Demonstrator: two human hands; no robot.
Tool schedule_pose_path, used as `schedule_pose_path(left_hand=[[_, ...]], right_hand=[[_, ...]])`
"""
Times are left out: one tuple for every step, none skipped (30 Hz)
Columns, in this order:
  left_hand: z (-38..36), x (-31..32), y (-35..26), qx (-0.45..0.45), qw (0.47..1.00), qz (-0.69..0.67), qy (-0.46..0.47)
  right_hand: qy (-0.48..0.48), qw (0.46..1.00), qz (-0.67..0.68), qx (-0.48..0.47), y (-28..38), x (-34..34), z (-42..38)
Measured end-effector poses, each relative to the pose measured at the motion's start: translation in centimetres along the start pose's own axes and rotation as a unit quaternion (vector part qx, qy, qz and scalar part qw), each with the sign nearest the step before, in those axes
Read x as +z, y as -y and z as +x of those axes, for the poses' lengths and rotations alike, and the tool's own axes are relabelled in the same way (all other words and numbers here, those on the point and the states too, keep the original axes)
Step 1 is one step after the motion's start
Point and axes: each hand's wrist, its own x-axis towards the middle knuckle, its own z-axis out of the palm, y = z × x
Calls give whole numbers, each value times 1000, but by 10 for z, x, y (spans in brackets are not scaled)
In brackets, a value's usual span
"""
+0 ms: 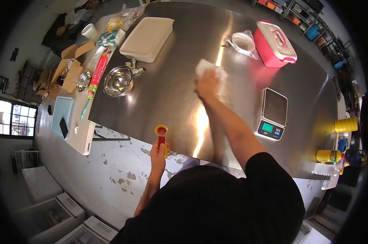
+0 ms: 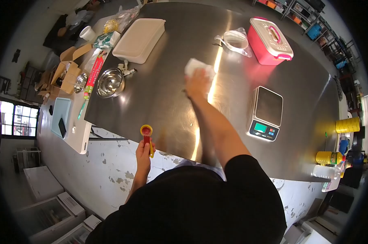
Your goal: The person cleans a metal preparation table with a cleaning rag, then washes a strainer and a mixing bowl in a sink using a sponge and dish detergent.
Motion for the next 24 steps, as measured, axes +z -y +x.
schedule_pose_path(left_hand=[[-4,-7,-1,-2,1000,2,-18],[-7,-13,-1,-5,999,5,-34],[-10,-19,1,-5,999,6,-31],[-12,-25,2,-5,999,5,-53],[-13,-30,3,-6,997,5,-73],[-16,-30,0,-3,997,-7,-79],[-18,-33,2,13,997,-7,-79],[-19,-35,-1,8,997,-3,-72],[-19,-35,-3,4,998,0,-65],[-18,-34,-3,-8,997,5,-74],[-15,-34,-2,-20,997,12,-75],[-10,-33,-2,-20,998,15,-63],[-6,-31,-3,-21,998,18,-54],[-3,-27,-5,-28,998,19,-50],[1,-22,-9,-18,999,22,-41],[6,-19,-11,-6,999,25,-33],[11,-17,-12,-10,999,26,-30],[15,-15,-12,-9,999,28,-17],[19,-12,-12,-7,999,31,-4],[23,-11,-11,-9,999,31,-2],[27,-9,-10,-15,1000,16,20],[31,-10,-9,-21,999,2,40],[34,-10,-8,-23,999,5,36],[38,-10,-7,-23,998,-4,51]], right_hand=[[6,998,26,-49,32,0,-5],[11,996,36,-82,65,4,-9],[41,991,63,-112,95,3,-15],[36,986,100,-129,122,14,-24],[63,977,107,-174,144,14,-37],[93,965,113,-218,162,12,-54],[99,957,142,-231,175,22,-73],[122,943,132,-281,181,20,-88],[123,946,127,-270,177,21,-101],[104,933,130,-318,172,23,-113],[85,918,133,-364,165,26,-118],[139,915,106,-363,150,12,-110],[119,935,106,-318,128,9,-101],[98,951,106,-273,104,5,-90],[38,970,86,-224,73,12,-78],[-23,983,64,-173,37,19,-64],[-10,991,16,-136,-4,13,-49],[-18,992,-57,-112,-45,0,-44],[51,986,-143,-66,-78,-27,-40],[48,992,-115,-15,-108,-40,-46],[51,991,-122,2,-139,-43,-53],[40,989,-137,23,-160,-42,-63],[16,993,-113,22,-172,-44,-78],[1,995,-90,32,-178,-44,-92]])
